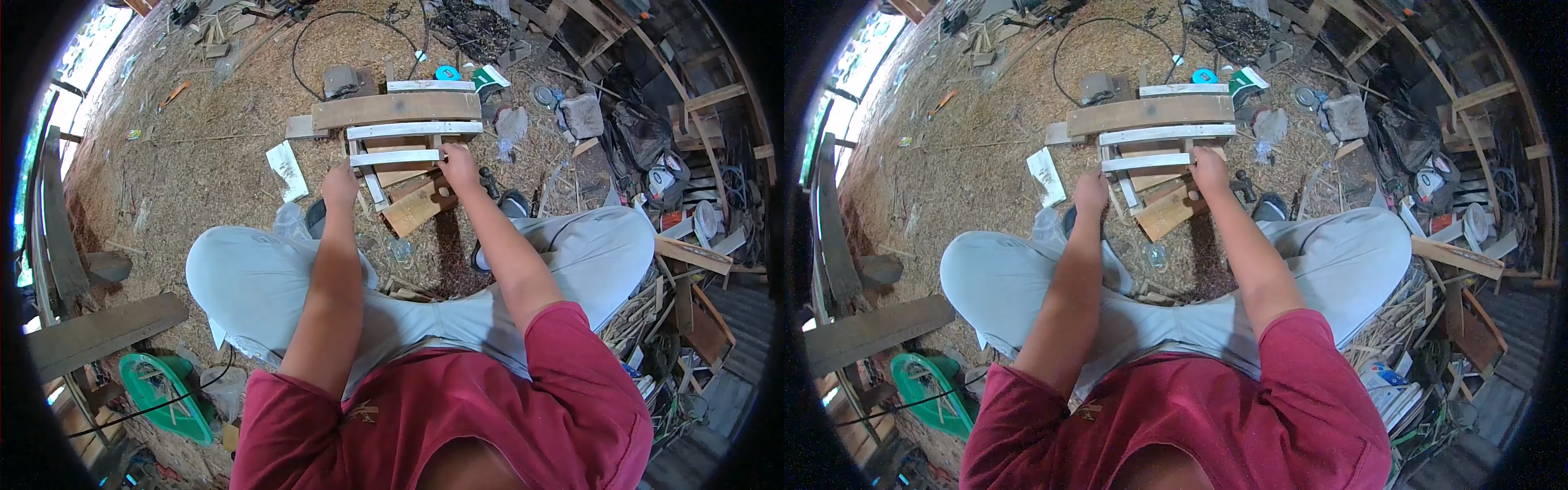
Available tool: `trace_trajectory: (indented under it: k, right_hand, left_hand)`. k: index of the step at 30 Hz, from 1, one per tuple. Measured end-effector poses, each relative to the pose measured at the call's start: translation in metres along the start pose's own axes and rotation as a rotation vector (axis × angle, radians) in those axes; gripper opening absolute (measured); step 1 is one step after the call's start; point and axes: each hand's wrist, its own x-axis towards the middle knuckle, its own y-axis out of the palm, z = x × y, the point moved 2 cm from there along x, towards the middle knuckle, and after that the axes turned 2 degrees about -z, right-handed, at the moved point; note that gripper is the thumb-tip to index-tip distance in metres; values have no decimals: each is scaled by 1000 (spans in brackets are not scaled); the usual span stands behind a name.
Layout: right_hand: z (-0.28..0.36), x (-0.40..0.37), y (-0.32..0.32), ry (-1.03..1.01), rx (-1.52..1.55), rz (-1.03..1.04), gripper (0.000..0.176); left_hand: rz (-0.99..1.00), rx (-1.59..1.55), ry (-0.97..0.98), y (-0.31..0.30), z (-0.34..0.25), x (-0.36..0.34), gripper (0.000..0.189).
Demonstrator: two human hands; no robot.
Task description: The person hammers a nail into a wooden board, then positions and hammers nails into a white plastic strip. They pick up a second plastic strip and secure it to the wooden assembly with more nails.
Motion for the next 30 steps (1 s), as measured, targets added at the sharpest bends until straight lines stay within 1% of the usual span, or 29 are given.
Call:
trace_trajectory:
  k: [3,9,12,20,24,26,29,30]
  right_hand:
    - [1,0,-1,-10,-16,5,32]
    - [-5,3,3,-23,-18,32,34]
    - [-6,3,4,-42,-16,25,35]
    - [-4,3,2,-35,3,42,31]
    - [-8,3,2,-102,22,49,34]
    - [-10,2,2,-136,34,35,36]
    - [-12,3,3,-87,51,68,37]
    - [-11,3,2,-95,57,51,37]
  left_hand:
    - [22,29,-15,1,-1,1,37]
    - [0,9,-20,1,-2,1,41]
    - [-4,-65,-85,-20,-21,-5,41]
    - [10,-43,-47,-10,-12,-2,43]
    - [-6,-34,-45,-7,-9,-3,45]
    - [15,-41,-74,-4,-8,-1,46]
    - [9,-25,-82,-5,-8,1,46]
    - [3,-15,-80,-6,-9,0,46]
